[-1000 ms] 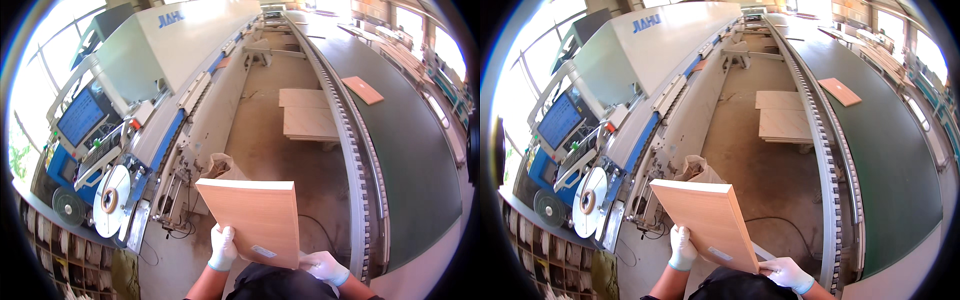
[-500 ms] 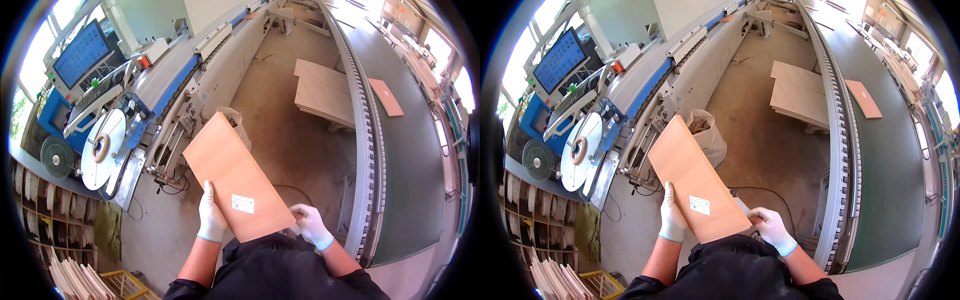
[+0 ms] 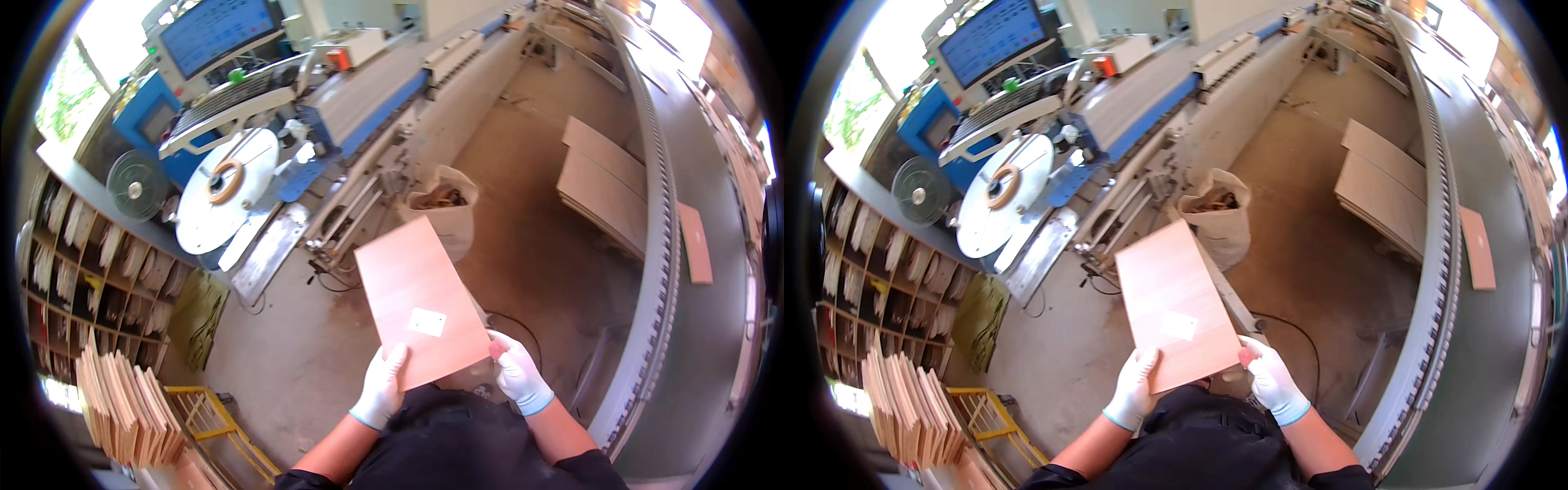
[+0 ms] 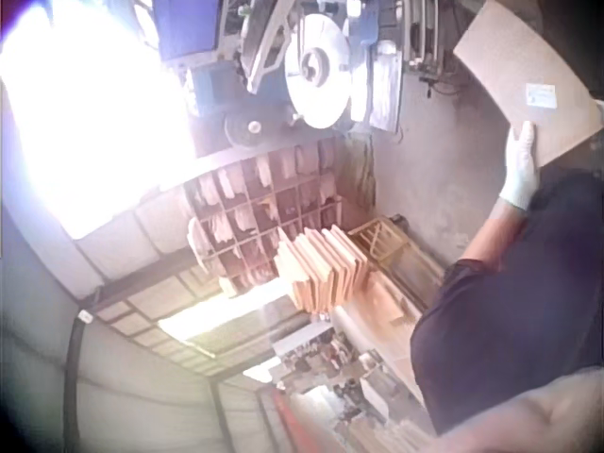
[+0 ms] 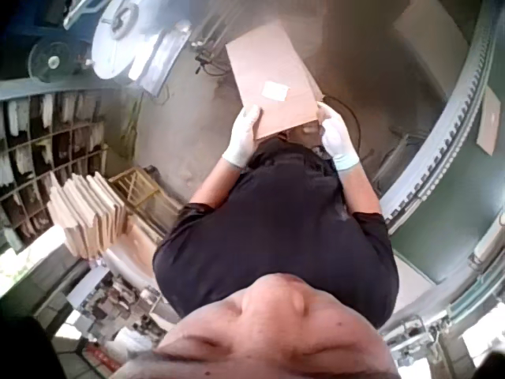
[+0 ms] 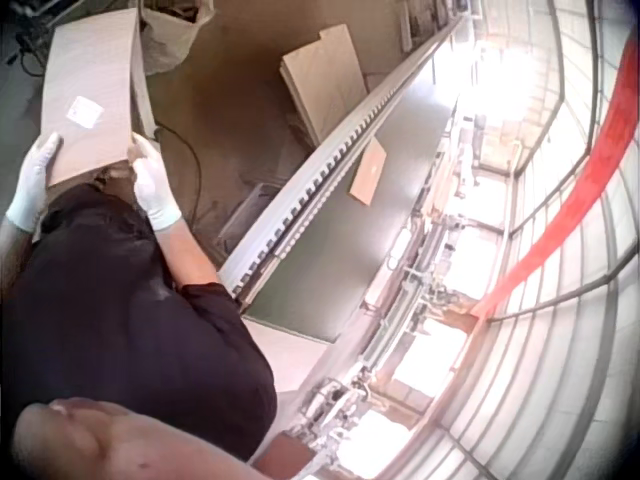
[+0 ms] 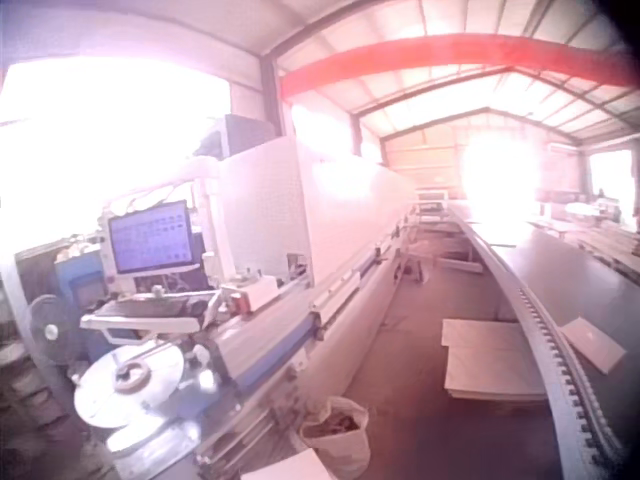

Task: The person handles boards in a workshop, turning each one over by hand to look at both sides before placing it back down on a stack or conveyor.

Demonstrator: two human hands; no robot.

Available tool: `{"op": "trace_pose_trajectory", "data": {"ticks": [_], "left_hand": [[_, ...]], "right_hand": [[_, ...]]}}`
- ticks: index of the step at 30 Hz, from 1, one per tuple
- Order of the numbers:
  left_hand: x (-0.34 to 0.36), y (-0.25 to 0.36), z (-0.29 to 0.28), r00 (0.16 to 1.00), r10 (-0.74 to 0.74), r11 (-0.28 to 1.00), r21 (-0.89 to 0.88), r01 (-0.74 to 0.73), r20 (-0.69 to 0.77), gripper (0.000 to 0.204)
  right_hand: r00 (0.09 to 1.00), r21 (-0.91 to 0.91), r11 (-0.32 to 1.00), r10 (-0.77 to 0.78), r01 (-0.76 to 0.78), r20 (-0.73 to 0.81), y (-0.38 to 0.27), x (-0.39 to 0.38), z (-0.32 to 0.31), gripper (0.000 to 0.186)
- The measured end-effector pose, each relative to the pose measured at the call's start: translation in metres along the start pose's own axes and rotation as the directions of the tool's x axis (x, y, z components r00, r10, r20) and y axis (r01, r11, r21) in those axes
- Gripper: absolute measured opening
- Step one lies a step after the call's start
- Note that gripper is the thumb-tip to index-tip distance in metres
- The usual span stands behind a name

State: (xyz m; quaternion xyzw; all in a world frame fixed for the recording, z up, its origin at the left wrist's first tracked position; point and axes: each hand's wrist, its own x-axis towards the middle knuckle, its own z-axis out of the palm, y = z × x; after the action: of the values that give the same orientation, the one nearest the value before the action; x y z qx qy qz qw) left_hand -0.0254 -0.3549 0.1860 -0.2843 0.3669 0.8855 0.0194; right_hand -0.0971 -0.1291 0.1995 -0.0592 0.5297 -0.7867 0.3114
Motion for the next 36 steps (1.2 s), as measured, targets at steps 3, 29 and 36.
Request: {"op": "trace_pose_trajectory", "data": {"ticks": [3, 29, 36], "left_hand": [[0.001, -0.002, -0.025, 0.997, 0.077, 0.997, -0.002, -0.077, -0.03, 0.042], [0.127, 0.085, -0.182, 0.893, 0.377, 0.924, 0.036, -0.38, -0.246, 0.045], [0.207, 0.135, -0.19, 0.912, 0.249, 0.967, 0.036, -0.251, -0.325, 0.05]], "right_hand": [[0.978, 0.333, 0.921, 0.172, -0.203, 0.12, 0.018, 0.018, 0.008, 0.054], [0.711, 0.571, 0.82, 0.427, -0.043, -0.558, 0.142, -0.017, -0.12, 0.037], [0.471, 0.392, 0.92, 0.342, 0.008, -0.813, 0.225, -0.12, -0.173, 0.028]]}}
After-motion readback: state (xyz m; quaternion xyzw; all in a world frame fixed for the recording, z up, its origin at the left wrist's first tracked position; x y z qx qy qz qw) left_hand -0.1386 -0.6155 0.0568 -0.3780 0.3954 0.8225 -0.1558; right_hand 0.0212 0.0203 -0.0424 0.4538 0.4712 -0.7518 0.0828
